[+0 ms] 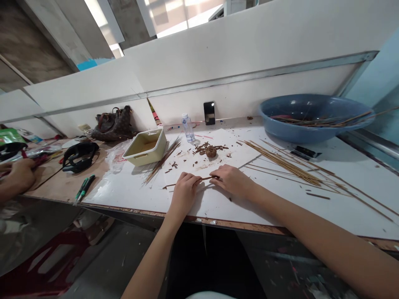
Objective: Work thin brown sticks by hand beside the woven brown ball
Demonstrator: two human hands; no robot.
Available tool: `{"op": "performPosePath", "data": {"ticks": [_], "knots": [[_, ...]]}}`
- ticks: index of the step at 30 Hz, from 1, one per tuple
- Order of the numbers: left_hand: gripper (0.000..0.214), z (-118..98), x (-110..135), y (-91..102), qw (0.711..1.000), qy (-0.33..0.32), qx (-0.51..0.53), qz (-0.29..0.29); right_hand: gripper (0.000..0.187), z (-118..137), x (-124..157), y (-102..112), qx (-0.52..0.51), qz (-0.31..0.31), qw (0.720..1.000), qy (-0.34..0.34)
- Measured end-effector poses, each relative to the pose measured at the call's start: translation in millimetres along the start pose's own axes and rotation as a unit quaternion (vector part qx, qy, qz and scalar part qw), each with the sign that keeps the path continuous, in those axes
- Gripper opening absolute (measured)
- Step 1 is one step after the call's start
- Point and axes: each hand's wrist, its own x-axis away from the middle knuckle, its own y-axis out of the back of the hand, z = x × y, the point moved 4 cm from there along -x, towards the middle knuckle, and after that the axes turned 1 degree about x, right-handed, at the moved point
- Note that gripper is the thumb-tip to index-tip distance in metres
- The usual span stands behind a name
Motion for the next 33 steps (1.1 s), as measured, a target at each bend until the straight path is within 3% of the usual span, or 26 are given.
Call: {"op": "performPosePath", "data": {"ticks": [6, 17, 26, 33], "knots": [[0.021, 0, 0, 1.2, 1.000, 0.002, 0.006, -0.008, 0.020, 5, 0, 7, -0.025, 0.002, 1.000, 0.007], [0.019, -4, -1, -2.1, 1.000, -0.004, -0.006, 0.009, 0.027, 7, -1, 1, -0.013, 0.005, 1.000, 0.027], [0.019, -8, -2, -1.3, 1.000, -0.013, -0.002, 0.006, 0.018, 5, -1, -6, -0.015, -0.022, 0.999, 0.043], [0.017, -9, -2, -1.1, 1.000, -0.026, -0.001, 0.003, 0.021, 6, -1, -5, -0.023, -0.006, 0.998, 0.057]]}}
